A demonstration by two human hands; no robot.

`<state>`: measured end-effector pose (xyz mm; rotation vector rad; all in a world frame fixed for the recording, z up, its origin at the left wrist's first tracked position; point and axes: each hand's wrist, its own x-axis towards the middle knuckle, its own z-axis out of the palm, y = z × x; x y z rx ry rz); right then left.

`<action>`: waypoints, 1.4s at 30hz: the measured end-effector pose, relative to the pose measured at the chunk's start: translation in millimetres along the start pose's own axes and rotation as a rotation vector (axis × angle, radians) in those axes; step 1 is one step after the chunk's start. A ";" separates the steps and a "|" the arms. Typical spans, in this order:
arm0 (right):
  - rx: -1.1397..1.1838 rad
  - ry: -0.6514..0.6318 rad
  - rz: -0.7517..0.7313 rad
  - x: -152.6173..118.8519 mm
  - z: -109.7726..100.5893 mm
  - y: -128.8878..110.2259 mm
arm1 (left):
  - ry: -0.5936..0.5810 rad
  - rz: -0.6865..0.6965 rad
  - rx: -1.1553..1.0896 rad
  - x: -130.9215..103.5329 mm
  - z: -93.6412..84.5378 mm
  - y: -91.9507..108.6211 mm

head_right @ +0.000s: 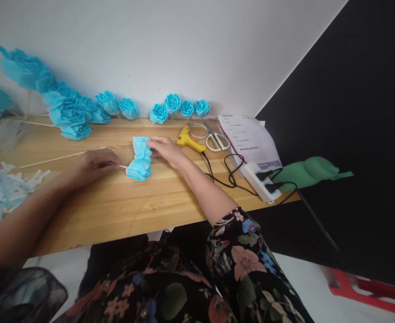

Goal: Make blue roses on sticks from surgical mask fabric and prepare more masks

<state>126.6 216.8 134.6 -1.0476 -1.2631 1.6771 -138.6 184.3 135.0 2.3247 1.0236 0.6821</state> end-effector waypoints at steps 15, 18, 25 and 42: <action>0.231 0.047 0.101 -6.1 6.9 -18.3 | 0.100 -0.035 -0.030 -2.4 -2.9 1.1; 0.248 0.037 0.090 -7.3 7.9 -19.4 | 0.118 -0.027 -0.020 -2.4 -3.6 0.3; 0.237 0.044 0.058 -7.8 8.3 -19.8 | 0.116 -0.049 0.008 -4.0 -4.0 -6.1; 0.131 0.004 -0.034 -8.9 13.5 -12.6 | 0.094 -0.153 0.053 -4.5 -8.0 3.0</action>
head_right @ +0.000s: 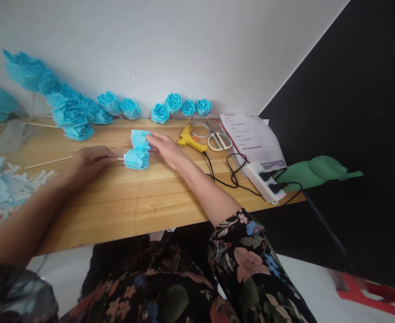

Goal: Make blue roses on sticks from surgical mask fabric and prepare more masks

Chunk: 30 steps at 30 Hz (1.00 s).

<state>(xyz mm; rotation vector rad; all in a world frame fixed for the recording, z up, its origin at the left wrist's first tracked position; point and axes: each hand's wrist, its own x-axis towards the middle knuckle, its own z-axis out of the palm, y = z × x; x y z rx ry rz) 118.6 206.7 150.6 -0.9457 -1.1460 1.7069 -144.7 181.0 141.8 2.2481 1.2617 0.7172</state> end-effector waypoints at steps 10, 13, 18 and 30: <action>-0.089 -0.062 -0.070 0.5 0.0 6.2 | -0.019 -0.041 0.014 0.2 -0.8 -1.7; -0.104 -0.073 -0.072 0.5 0.1 6.9 | -0.021 -0.053 0.018 0.4 -1.7 0.2; -0.153 -0.062 -0.058 -0.5 1.0 6.9 | -0.017 -0.038 0.032 0.6 -2.2 -0.2; -0.242 -0.108 -0.087 -1.7 -0.3 10.7 | -0.038 -0.039 0.053 -0.2 -0.4 -4.0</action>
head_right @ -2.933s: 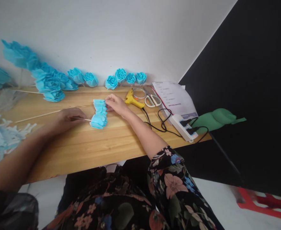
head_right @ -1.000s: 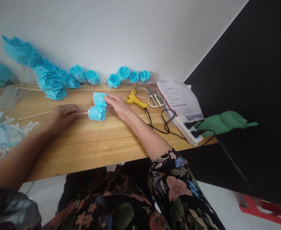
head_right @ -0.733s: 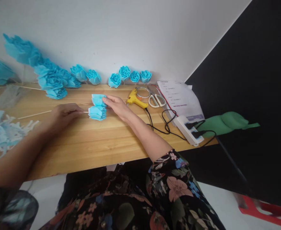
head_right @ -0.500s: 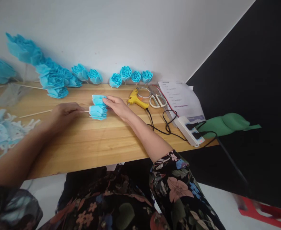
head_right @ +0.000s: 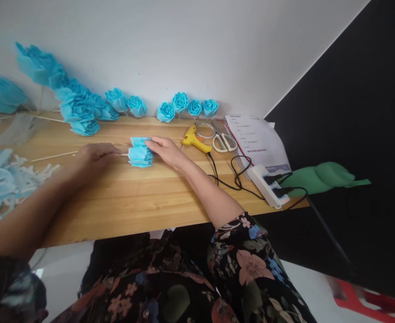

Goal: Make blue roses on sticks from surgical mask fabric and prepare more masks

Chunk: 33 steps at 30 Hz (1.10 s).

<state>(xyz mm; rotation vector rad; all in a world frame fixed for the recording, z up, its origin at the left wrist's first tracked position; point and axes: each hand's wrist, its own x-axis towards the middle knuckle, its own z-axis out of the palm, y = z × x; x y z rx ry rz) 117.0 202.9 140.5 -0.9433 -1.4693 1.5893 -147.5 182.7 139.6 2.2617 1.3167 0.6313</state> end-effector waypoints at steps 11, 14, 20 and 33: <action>-0.129 -0.062 -0.056 1.0 -4.3 5.7 | -0.024 -0.017 0.018 -0.5 1.5 -3.2; -0.175 -0.070 -0.067 1.2 -5.5 5.2 | -0.021 -0.024 0.030 -0.6 2.2 -4.2; -0.239 -0.087 -0.107 0.3 -3.8 2.8 | -0.035 -0.031 0.071 -1.3 -0.4 2.5; -0.366 -0.088 -0.134 -2.5 -4.9 -0.5 | 0.129 0.055 -0.052 6.6 15.7 -4.1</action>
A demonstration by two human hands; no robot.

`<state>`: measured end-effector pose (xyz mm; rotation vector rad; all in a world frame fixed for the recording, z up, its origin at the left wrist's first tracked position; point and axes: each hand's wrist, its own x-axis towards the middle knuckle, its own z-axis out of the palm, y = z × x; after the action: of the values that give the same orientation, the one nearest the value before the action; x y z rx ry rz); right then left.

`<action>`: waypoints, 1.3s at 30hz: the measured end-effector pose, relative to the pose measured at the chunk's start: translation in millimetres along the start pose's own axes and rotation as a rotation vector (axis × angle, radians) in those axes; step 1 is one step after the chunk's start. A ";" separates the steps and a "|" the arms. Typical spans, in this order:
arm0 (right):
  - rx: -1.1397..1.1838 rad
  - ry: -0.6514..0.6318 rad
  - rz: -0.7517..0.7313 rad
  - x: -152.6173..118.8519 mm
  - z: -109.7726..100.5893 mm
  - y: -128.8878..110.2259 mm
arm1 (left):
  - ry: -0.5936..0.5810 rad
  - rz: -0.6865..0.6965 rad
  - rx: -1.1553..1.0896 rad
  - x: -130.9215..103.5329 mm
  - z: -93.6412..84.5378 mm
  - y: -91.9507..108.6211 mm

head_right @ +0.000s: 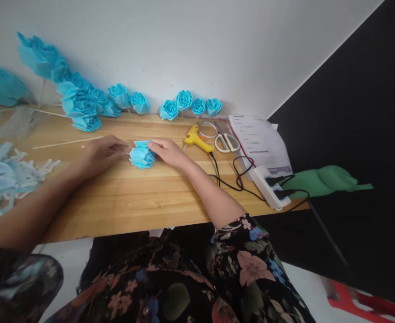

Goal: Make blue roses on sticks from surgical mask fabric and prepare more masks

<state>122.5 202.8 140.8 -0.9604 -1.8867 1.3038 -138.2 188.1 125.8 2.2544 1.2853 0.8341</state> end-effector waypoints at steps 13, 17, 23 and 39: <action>-0.072 0.014 -0.002 3.4 -0.8 6.6 | 0.008 0.263 -0.071 0.0 15.1 -3.0; -0.084 0.045 0.001 3.6 -0.7 7.3 | 0.007 0.326 -0.057 0.7 14.8 -3.4; -0.104 0.066 0.022 4.4 -1.2 9.9 | 0.000 0.344 -0.032 0.7 10.5 2.3; -0.043 0.043 0.086 2.2 -1.7 6.1 | 0.007 0.299 -0.013 0.1 9.6 2.6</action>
<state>124.0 206.9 135.7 -1.0944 -1.8658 1.2862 -130.0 186.3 120.4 2.4709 0.9544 0.9490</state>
